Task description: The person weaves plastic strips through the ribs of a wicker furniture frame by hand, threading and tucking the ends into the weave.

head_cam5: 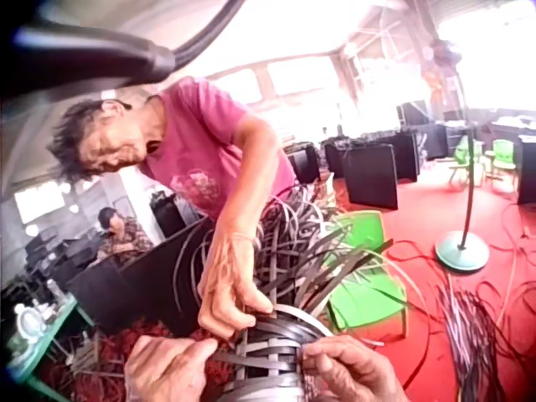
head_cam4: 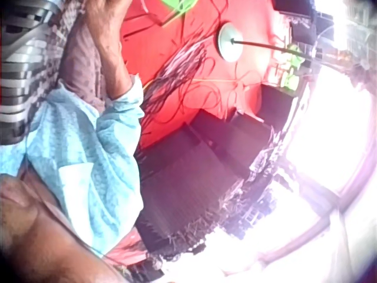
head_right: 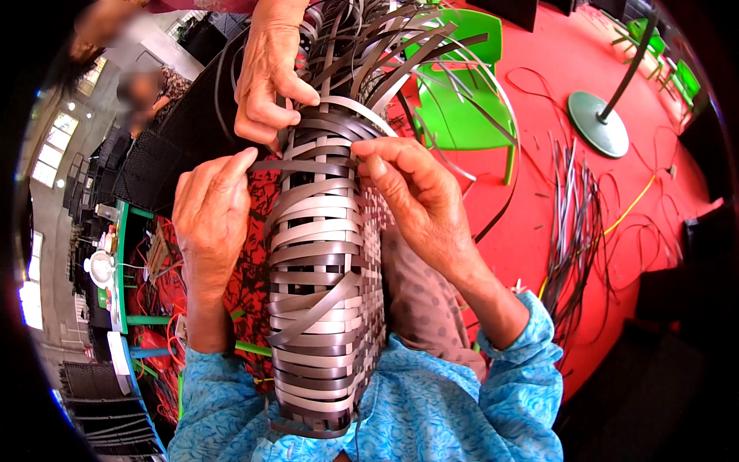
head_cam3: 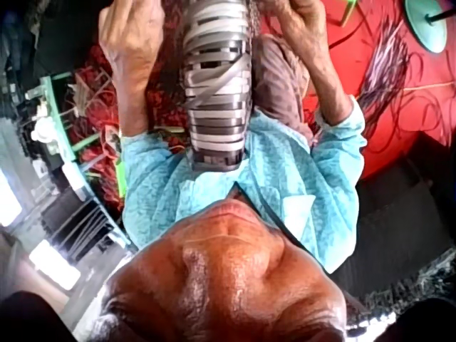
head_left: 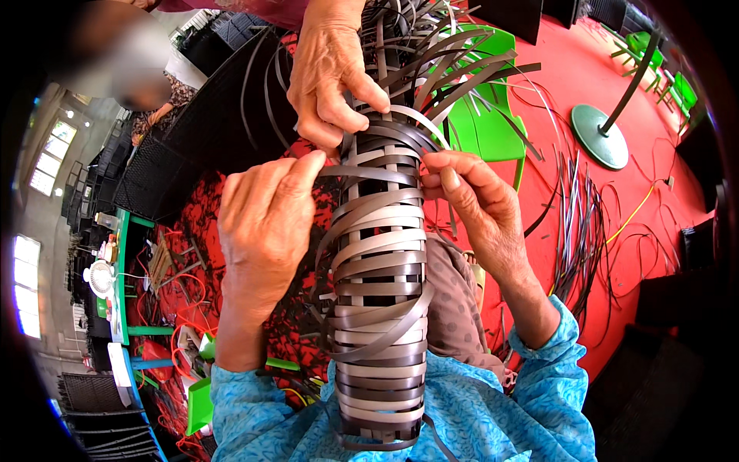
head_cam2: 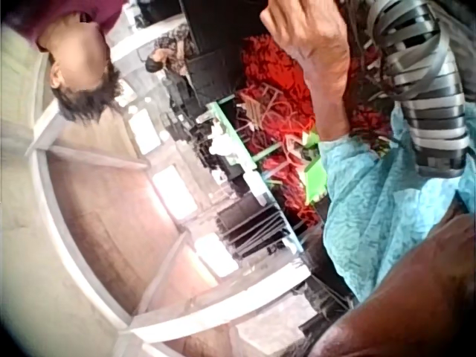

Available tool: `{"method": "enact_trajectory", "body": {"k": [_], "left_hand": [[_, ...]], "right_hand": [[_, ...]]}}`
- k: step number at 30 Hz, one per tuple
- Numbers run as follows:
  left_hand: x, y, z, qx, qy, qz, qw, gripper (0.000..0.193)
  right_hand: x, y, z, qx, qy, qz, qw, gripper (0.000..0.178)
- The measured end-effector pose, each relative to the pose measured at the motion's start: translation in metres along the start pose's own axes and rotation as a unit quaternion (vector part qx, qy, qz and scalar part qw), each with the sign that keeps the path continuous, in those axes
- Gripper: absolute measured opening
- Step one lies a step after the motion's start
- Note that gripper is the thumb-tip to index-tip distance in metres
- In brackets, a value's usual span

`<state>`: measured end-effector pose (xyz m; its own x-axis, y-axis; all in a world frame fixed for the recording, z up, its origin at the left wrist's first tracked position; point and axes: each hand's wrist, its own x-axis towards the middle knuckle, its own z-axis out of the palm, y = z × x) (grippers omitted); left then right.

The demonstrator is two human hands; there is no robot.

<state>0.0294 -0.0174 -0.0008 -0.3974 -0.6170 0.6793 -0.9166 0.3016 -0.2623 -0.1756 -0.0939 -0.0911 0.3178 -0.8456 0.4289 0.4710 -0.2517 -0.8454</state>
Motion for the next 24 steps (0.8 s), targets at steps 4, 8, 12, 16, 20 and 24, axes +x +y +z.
{"method": "enact_trajectory", "body": {"k": [4,8,12,16,20,24], "left_hand": [[-0.005,-0.01,-0.005,0.061,0.028,0.033,0.997,0.034],[0.009,-0.023,-0.021,0.225,0.074,0.089,0.967,0.023],[0.045,-0.039,-0.051,0.302,0.151,0.152,0.929,0.02],[0.079,-0.051,-0.066,0.402,0.149,0.192,0.883,0.021],[0.087,-0.037,-0.059,0.394,0.137,0.167,0.894,0.027],[0.071,-0.008,-0.022,0.005,0.32,0.123,0.939,0.037]], "right_hand": [[0.001,0.0,-0.001,0.012,-0.001,0.028,1.0,0.022],[0.015,-0.011,-0.004,-0.008,-0.022,0.016,1.0,0.025],[0.04,-0.038,0.001,-0.065,-0.096,-0.021,0.993,0.03],[0.07,-0.061,0.031,-0.011,-0.256,-0.077,0.964,0.034],[0.086,-0.081,0.04,0.116,-0.264,-0.033,0.957,0.03],[0.097,-0.099,0.028,0.163,-0.321,-0.05,0.932,0.028]]}}
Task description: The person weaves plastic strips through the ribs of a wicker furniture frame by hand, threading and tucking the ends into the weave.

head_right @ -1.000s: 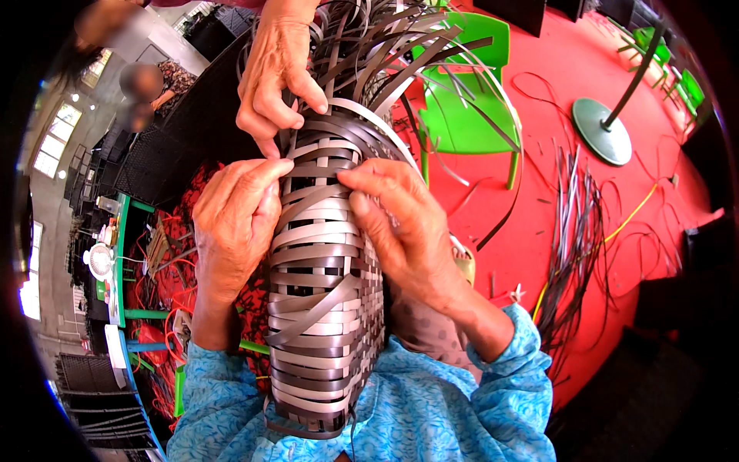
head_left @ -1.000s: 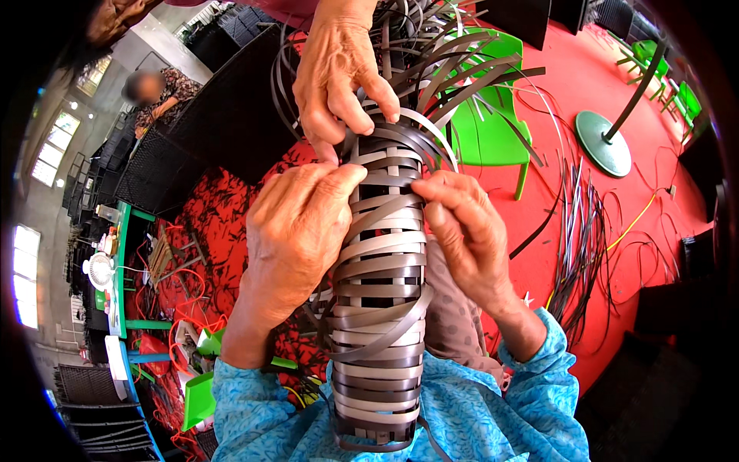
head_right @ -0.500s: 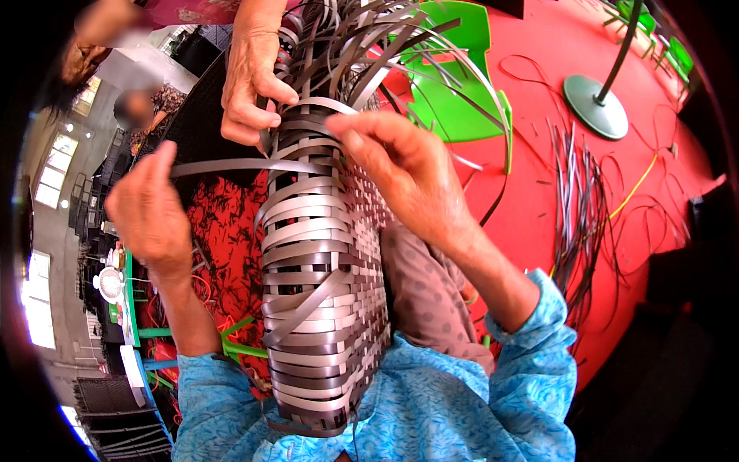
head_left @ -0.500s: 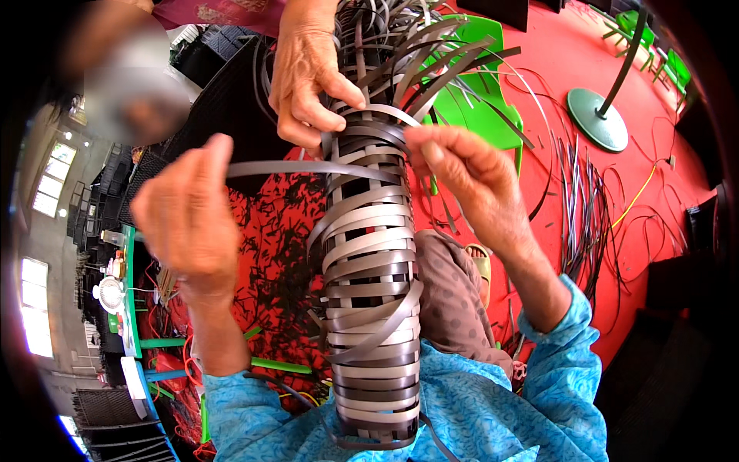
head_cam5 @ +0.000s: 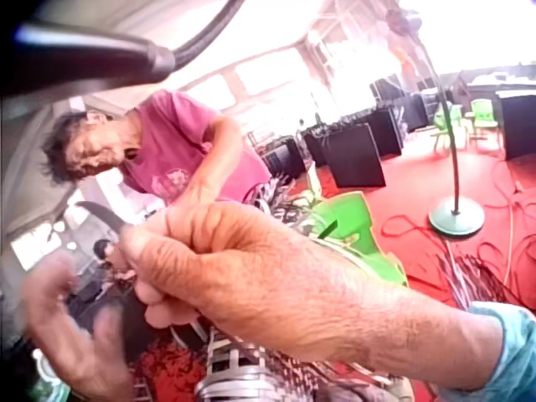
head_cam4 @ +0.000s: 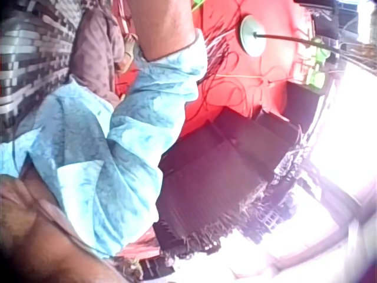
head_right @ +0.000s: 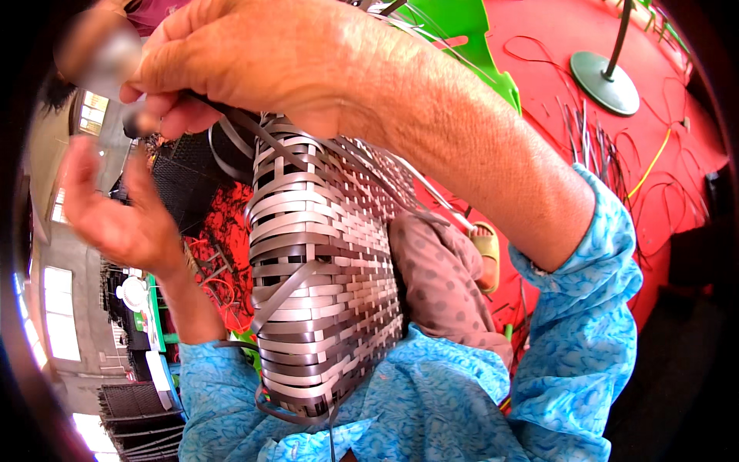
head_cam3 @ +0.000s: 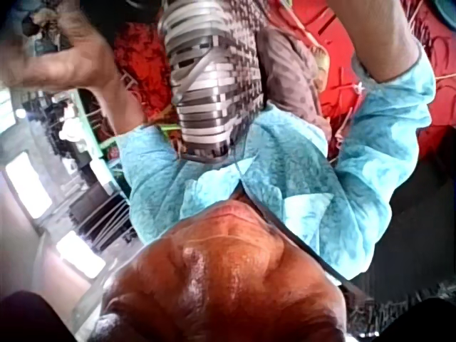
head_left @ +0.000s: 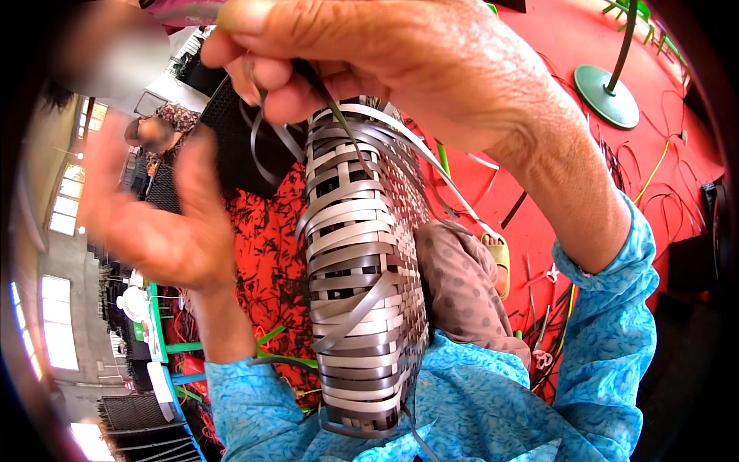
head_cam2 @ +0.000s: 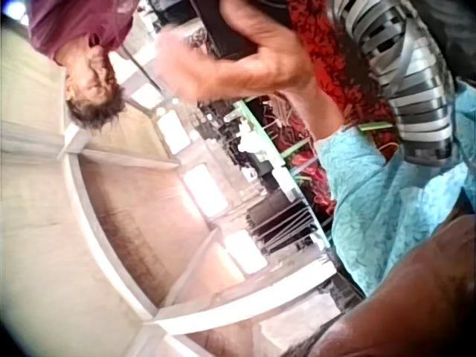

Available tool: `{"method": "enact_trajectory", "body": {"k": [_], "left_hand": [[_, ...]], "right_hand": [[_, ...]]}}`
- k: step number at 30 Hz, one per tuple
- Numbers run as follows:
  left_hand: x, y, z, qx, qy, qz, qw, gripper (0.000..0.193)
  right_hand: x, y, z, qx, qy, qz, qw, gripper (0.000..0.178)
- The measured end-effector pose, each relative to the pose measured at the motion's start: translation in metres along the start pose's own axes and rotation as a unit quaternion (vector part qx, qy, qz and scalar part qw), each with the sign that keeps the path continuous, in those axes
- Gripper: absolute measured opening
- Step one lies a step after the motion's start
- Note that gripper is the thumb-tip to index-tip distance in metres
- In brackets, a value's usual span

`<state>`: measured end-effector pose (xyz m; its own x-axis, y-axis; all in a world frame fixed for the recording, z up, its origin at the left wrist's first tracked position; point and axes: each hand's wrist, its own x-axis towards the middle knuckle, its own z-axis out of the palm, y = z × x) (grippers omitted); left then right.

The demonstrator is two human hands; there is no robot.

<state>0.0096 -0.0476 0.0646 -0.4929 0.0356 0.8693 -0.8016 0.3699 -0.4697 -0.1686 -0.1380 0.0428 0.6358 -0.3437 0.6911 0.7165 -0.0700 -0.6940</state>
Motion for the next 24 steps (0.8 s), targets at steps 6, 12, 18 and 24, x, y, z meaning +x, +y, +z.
{"method": "enact_trajectory", "body": {"k": [6,12,18,24], "left_hand": [[-0.046,0.044,-0.016,-0.173,-0.4,-0.263,0.861,0.025],[-0.047,0.054,-0.021,-0.191,-0.382,-0.315,0.848,0.025],[-0.053,0.054,-0.026,-0.19,-0.378,-0.319,0.848,0.024],[-0.058,0.053,-0.028,-0.191,-0.369,-0.33,0.848,0.023]], "right_hand": [[-0.003,-0.017,-0.011,0.118,0.025,0.007,0.993,0.03],[-0.022,-0.024,-0.021,0.162,0.101,-0.019,0.981,0.03],[-0.04,-0.027,-0.027,0.197,0.164,-0.039,0.966,0.031],[-0.051,-0.025,-0.029,0.237,0.198,-0.047,0.95,0.033]]}}
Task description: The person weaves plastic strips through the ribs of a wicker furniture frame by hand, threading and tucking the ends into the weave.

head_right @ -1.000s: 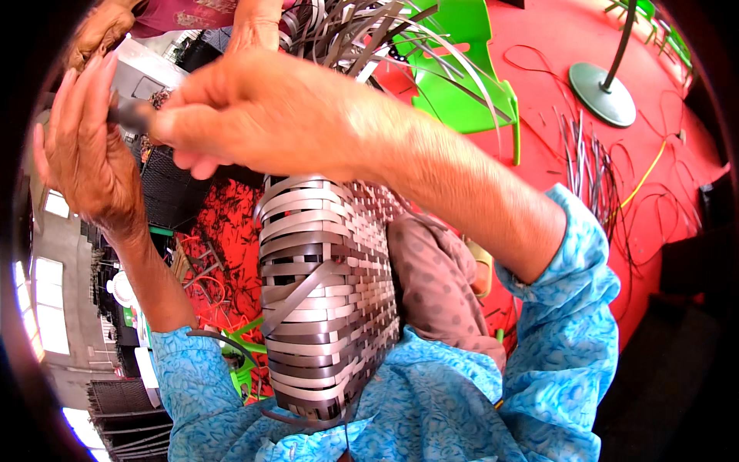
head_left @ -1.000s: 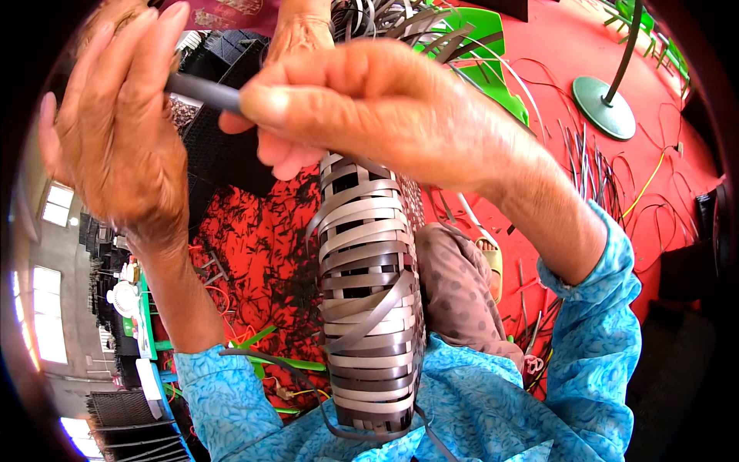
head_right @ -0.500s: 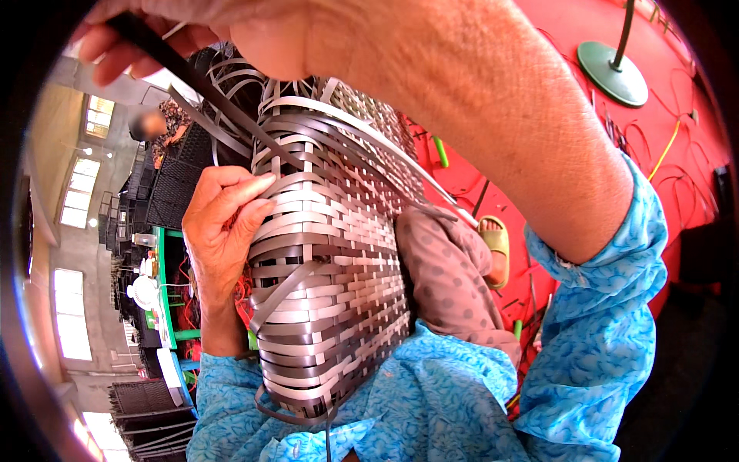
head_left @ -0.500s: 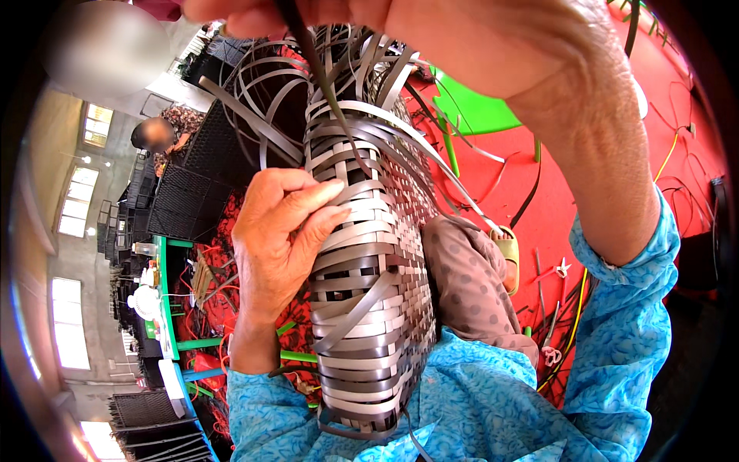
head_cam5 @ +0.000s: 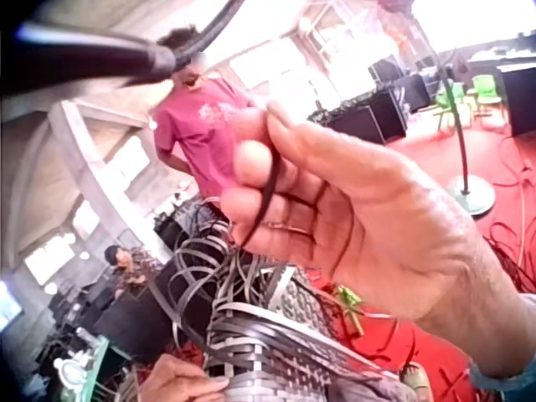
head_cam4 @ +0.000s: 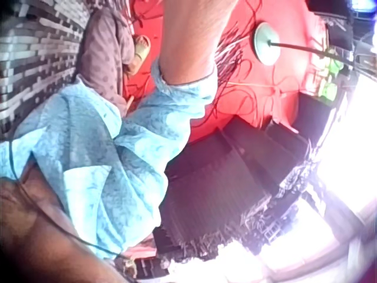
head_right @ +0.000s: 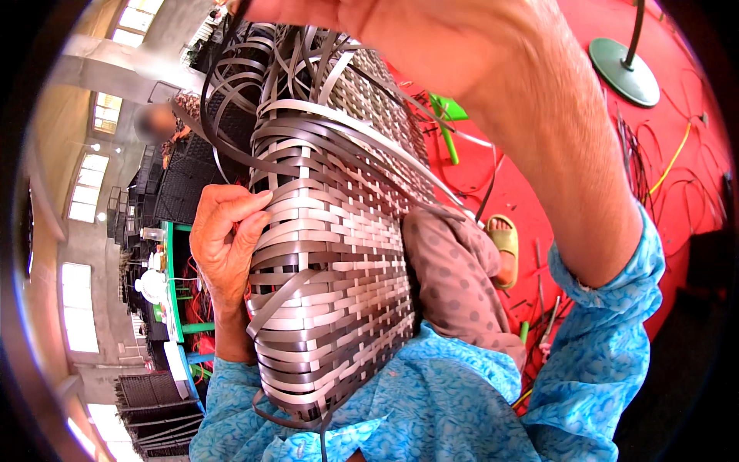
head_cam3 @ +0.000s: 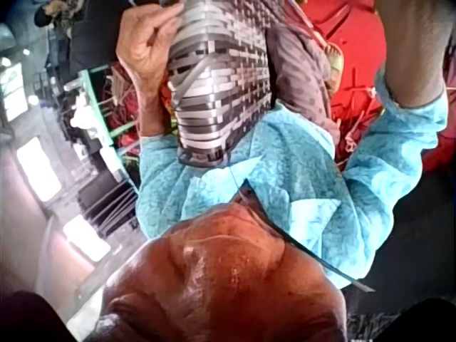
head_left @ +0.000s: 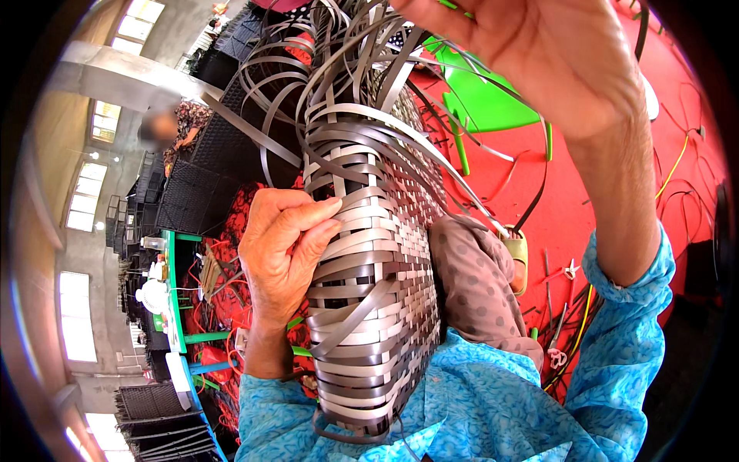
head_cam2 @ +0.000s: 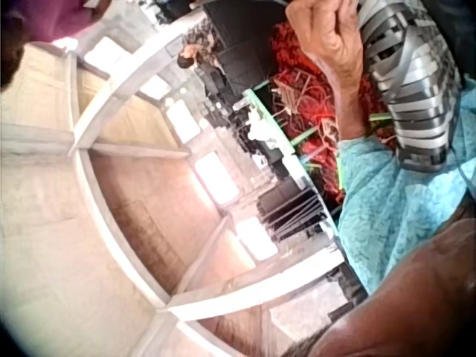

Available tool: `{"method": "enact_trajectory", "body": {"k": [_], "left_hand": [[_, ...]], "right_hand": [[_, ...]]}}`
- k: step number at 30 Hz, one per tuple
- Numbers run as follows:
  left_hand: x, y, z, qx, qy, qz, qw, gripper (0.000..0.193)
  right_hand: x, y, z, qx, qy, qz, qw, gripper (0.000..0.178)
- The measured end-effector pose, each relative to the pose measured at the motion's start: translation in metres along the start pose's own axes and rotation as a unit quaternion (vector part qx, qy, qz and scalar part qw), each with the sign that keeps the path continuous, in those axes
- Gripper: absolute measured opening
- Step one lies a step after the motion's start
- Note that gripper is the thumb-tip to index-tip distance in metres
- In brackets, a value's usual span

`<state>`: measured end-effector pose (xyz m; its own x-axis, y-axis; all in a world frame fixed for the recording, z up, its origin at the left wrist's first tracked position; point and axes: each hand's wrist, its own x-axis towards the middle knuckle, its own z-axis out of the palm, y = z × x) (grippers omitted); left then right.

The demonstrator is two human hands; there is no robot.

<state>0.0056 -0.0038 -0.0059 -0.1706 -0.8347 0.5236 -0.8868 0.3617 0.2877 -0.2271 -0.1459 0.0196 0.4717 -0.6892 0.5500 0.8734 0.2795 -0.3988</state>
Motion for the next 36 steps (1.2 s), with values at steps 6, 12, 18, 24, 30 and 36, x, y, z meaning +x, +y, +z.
{"method": "enact_trajectory", "body": {"k": [6,12,18,24,30,36], "left_hand": [[-0.005,-0.002,0.002,-0.011,0.026,-0.002,1.0,0.022],[-0.008,-0.001,0.004,-0.02,0.046,-0.004,0.999,0.021],[-0.012,0.0,0.003,-0.015,0.062,-0.017,0.998,0.02],[-0.018,-0.007,0.007,-0.048,0.107,-0.005,0.993,0.017],[-0.025,-0.008,0.01,-0.1,0.132,-0.028,0.986,0.017],[-0.028,-0.012,0.014,-0.136,0.152,-0.026,0.979,0.018]], "right_hand": [[-0.009,0.004,-0.019,0.049,-0.013,0.004,0.999,0.033],[-0.01,0.012,-0.026,-0.144,-0.008,0.075,0.987,0.031],[-0.015,0.029,-0.012,-0.31,-0.05,0.107,0.943,0.038],[-0.021,0.033,-0.005,-0.517,-0.068,0.13,0.843,0.025],[-0.022,0.026,0.015,-0.689,-0.065,0.148,0.707,0.02],[-0.025,-0.015,0.01,-0.551,0.055,0.066,0.83,0.021]]}}
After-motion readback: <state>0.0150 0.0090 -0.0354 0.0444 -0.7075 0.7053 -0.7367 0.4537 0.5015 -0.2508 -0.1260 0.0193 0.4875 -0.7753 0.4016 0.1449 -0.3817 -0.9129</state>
